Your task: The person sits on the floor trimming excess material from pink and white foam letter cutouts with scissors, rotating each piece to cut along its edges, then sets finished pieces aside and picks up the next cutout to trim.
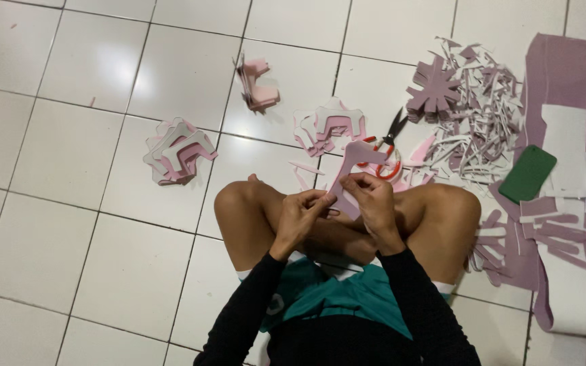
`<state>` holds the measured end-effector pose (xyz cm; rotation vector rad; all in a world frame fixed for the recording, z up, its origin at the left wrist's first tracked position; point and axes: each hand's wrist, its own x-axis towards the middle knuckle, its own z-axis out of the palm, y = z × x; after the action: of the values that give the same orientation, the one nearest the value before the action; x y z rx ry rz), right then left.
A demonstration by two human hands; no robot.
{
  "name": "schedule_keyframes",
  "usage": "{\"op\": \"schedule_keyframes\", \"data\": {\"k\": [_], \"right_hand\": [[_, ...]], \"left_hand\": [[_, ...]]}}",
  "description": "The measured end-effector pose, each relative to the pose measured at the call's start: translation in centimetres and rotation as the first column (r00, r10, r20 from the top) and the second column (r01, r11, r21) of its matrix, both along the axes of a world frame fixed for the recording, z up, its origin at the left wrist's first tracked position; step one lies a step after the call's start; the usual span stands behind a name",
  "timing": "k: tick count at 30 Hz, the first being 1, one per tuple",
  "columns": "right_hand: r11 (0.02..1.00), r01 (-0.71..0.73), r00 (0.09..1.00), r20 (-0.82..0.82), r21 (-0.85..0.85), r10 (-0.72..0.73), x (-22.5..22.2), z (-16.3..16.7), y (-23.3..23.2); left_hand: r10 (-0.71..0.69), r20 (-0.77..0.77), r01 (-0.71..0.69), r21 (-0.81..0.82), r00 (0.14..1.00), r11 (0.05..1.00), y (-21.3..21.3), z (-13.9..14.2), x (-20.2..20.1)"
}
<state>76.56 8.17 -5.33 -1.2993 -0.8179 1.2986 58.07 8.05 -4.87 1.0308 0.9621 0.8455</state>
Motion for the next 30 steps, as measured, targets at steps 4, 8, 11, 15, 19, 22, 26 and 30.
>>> {"op": "schedule_keyframes", "data": {"k": [4, 8, 11, 15, 19, 22, 26, 30], "right_hand": [[0.995, -0.083, 0.969, 0.237, 0.048, 0.069, -0.5, -0.3, 5.1], [0.970, -0.200, 0.895, 0.429, 0.138, 0.123, -2.3, -0.9, 14.2], [0.952, -0.295, 0.834, 0.507, 0.080, 0.216, -5.3, -2.1, 22.3], [0.935, -0.349, 0.799, 0.499, -0.068, 0.335, -9.9, -4.9, 31.4], [0.920, -0.321, 0.699, 0.600, -0.226, 0.390, -13.2, -8.0, 37.8], [0.898, -0.352, 0.637, 0.635, -0.264, 0.436, -15.3, -10.4, 41.2], [0.852, -0.445, 0.608, 0.605, -0.276, 0.514, -16.9, -12.8, 43.0], [0.842, -0.438, 0.612, 0.581, -0.315, 0.536, -16.6, -13.3, 43.1]], "left_hand": [[-0.257, -0.009, 0.257, 0.007, 0.966, 0.966, 7.2, -2.3, -4.0], [0.454, -0.198, -0.420, 0.194, 0.869, 0.887, 19.1, -5.3, -8.6], [0.730, -0.163, -0.712, 0.165, 0.663, 0.683, 26.5, -8.2, -10.9], [0.752, -0.334, -0.718, 0.247, 0.568, 0.651, 31.7, -12.1, -12.6], [0.664, -0.423, -0.632, 0.238, 0.617, 0.738, 34.0, -14.8, -13.2], [0.560, -0.464, -0.573, 0.131, 0.686, 0.809, 35.4, -15.9, -13.1], [0.527, -0.442, -0.465, 0.250, 0.726, 0.850, 36.6, -17.7, -12.6], [0.534, -0.442, -0.470, 0.254, 0.721, 0.845, 36.6, -18.8, -12.2]]}}
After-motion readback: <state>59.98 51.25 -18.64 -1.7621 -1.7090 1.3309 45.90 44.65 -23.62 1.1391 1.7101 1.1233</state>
